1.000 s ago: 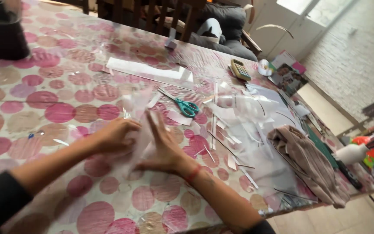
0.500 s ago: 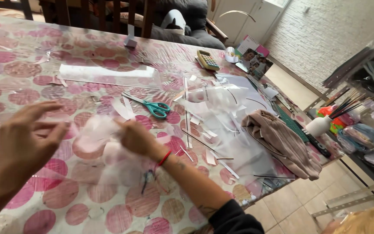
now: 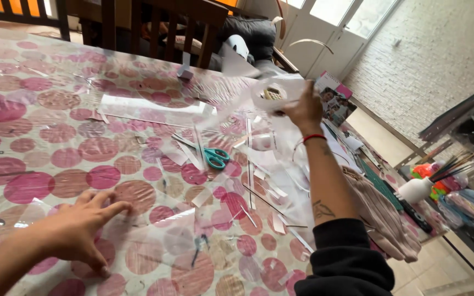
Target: Cutting out printed designs from a sheet using scissors
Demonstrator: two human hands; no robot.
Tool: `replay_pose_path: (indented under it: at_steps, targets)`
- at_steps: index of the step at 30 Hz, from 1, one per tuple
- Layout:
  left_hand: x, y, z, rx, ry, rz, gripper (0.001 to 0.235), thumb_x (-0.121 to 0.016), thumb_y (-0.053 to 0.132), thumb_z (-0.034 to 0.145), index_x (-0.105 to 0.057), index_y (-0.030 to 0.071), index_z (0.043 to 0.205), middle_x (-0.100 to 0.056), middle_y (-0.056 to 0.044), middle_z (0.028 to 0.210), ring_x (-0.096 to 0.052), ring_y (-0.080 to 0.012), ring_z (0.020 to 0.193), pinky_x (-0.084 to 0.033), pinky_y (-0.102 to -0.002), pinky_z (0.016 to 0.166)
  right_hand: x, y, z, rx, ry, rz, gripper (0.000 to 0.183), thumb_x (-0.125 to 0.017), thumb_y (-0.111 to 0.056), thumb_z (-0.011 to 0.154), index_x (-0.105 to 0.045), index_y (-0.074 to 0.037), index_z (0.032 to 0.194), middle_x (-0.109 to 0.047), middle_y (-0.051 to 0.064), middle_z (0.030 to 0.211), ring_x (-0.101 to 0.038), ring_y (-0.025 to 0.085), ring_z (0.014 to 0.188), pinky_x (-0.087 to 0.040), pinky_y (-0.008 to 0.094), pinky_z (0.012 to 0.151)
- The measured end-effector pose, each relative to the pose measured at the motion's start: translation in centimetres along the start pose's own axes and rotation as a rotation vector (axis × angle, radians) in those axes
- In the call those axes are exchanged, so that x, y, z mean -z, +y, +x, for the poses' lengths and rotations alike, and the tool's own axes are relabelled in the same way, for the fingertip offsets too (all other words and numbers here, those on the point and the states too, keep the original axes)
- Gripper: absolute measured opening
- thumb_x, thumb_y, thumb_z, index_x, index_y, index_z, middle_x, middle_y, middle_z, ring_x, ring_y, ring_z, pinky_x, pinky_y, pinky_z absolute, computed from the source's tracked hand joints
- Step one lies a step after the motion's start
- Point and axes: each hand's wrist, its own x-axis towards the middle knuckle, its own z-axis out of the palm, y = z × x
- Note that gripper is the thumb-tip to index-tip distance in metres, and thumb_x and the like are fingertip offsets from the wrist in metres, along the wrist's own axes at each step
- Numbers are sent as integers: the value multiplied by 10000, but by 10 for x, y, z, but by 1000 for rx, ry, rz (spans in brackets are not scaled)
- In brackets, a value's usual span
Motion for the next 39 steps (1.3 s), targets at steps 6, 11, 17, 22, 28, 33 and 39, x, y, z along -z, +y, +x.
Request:
replay_pose_path:
  at_steps: [6, 11, 17, 22, 28, 33, 39]
  targets:
    - [-22, -4, 32, -198, 135, -110, 905, -993, 420, 650, -458, 357, 1377, -499, 65, 1296, -560, -163, 1204, -523, -331, 991, 21, 11, -7, -345, -247, 258, 1348, -1031, -222, 555, -193, -318, 1607, -205, 181, 1550, -332, 411, 1436, -408, 506, 1178]
    - [-15, -1, 25, -302, 158, -237, 460, -932, 337, 678, -601, 284, 994, -737, 93, 919, -694, -125, 844, -521, -305, 757, -31, 46, -7, -155, -56, 120, 957, -969, -483, 688, -456, -76, 1386, -428, 234, 1353, -533, 436, 1188, -494, 512, 1001]
    - [-18, -3, 28, -312, 159, -153, 244, -868, 442, 689, -719, 254, 736, -739, 45, 780, -707, -212, 821, -515, -375, 720, -39, -59, -168, 495, -577, 721, 1216, -946, -387, 660, -231, -76, 1593, -332, 205, 1544, -422, 333, 1337, -473, 481, 1012]
    - [-15, 0, 23, -350, 155, -196, 249, -843, 456, 712, -790, 215, 750, -781, -41, 781, -758, -309, 859, -582, -426, 755, 111, -221, -289, 696, -1152, 354, 1365, -704, -762, 555, -124, -225, 1667, -76, 366, 1643, -27, 703, 1438, -114, 812, 1120]
    - [-23, 2, 21, -496, 287, -188, 249, -734, 400, 782, -751, 152, 787, -763, -94, 772, -747, -353, 857, -580, -501, 766, 73, -240, -311, 607, -918, 360, 745, -493, -761, 882, -469, -402, 1534, -275, 151, 1666, -152, 653, 1464, -121, 848, 1079]
    - [-3, 8, 7, -374, 251, -298, 229, -720, 389, 793, -792, 172, 784, -802, -46, 773, -773, -294, 860, -584, -446, 777, 86, -240, -282, 297, -1081, 169, 1032, -590, -856, 705, -302, -458, 1613, -72, 265, 1689, 26, 692, 1462, 12, 857, 1100]
    - [-1, 10, 6, -305, 285, -291, 274, -712, 428, 820, -777, 163, 834, -802, -56, 818, -768, -295, 911, -583, -449, 819, 60, -219, -293, 414, -1003, 314, 790, -556, -779, 844, -431, -441, 1547, -243, 136, 1670, -86, 559, 1526, -112, 726, 1182]
